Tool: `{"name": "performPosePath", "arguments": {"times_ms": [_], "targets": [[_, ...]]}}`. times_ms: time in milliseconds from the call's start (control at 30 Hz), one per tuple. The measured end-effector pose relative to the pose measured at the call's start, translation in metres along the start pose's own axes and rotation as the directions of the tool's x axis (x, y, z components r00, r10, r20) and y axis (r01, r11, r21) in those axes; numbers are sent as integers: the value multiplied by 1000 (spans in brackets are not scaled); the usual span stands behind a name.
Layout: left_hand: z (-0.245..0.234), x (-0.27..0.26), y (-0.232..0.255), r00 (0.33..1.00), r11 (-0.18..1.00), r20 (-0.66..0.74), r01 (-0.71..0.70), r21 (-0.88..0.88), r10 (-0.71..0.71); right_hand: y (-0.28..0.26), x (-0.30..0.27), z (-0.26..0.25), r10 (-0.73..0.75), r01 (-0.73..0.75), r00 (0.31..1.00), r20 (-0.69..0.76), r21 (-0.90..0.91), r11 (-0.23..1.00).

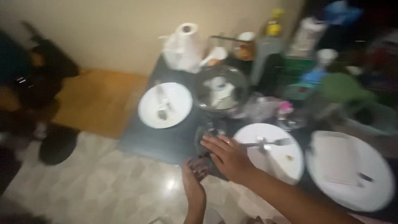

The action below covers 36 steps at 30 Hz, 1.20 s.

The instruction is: Cleaning a cluttered table with a cloth and organizing dishes.

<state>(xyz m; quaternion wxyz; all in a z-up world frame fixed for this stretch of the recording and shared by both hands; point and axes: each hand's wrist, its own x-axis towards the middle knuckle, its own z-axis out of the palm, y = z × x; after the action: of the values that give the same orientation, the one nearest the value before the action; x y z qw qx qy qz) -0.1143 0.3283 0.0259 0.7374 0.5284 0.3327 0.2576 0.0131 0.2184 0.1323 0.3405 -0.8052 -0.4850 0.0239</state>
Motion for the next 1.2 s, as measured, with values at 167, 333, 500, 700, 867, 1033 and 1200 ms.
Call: {"name": "performPosePath", "arguments": {"times_ms": [167, 333, 500, 700, 867, 1033, 1200], "targets": [[-68, 22, 38, 968, 921, -172, -107, 376, 183, -2, 33, 77, -81, 86, 994, 79, -60, 994], [-64, 46, 55, 959, 666, 36, -221, 712, 280, 5, -2, 85, 231, -241, 970, 77, 155, 958], [-24, 92, 23, 760, 287, 555, -645, 708, 338, 19, -29, 67, 378, -395, 919, 113, 287, 873], [-13, 128, -4, 784, 143, 618, -619, 772, 55, 48, -35, 72, 576, -561, 801, 166, 544, 624], [-29, 141, 10, 769, 76, 636, -631, 772, -71, 64, -29, 66, 573, -551, 804, 157, 560, 619], [-84, 169, 10, 760, -16, 648, -649, 760, -48, 70, -22, 61, 587, -550, 798, 136, 563, 617], [-144, 205, 43, 842, -197, 533, -538, 820, -81, 76, -29, 72, 620, -499, 785, -21, 571, 651]]}}
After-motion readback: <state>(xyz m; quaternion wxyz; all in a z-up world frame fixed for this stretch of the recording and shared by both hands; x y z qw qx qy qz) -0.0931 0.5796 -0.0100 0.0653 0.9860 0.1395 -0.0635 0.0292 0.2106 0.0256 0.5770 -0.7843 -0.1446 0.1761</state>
